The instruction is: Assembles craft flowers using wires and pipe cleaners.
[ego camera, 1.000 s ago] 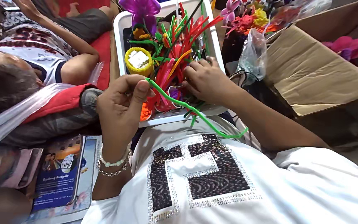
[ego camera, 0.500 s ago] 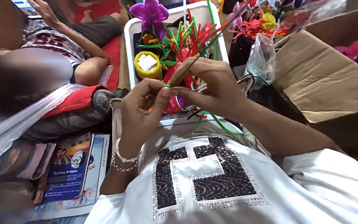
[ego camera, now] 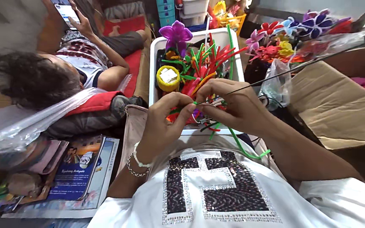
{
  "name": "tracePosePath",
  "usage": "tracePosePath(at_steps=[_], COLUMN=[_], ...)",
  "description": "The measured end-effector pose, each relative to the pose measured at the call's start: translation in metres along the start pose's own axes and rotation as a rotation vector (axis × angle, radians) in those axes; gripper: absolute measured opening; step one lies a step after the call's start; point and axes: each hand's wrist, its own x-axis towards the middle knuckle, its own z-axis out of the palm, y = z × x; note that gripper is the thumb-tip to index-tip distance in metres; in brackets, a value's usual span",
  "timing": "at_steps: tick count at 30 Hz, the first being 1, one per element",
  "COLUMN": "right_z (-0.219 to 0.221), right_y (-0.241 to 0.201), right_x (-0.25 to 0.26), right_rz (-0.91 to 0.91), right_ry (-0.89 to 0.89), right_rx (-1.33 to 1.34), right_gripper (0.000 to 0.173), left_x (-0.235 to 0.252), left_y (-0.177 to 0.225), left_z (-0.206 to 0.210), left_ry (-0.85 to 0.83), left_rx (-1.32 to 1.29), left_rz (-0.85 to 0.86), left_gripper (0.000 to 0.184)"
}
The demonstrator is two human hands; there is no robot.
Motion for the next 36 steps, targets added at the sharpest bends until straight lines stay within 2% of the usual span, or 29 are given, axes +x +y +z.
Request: tracePosePath(at_steps=[5,22,27,32,36], right_z=[-0.002,0.003,0.006,0.007,0.003], right_y=[-0.005,-0.003,-0.004,-0.006,0.0], right_x=[-0.004,-0.007,-0.007,-0.004,-0.001], right_rz=[0.001,0.067,0.087,0.142,0.184], right_ry=[0.001,0.061,0.071,0.081,0.092], right_rx=[-0.023,0.033,0.122,0.062,0.141], right_gripper=[0.014,0.014,0.013,0.013,0.017], left_x=[-0.001,-0.002,-0.002,-0.001,0.0], left_y=[0.002,-0.001,0.0,-0.005,-0.005], left_z=[0.002,0.005,0.004,0.002,-0.001], left_ry=[0.006,0.049,0.054,0.043,0.018], left_rx=[-0.023,0.141,0.167,0.106,0.001], left_rz=[0.019,0.018,0.024,0.015,-0.02], left_gripper=[0.01,0.01,0.01,0.013,0.018])
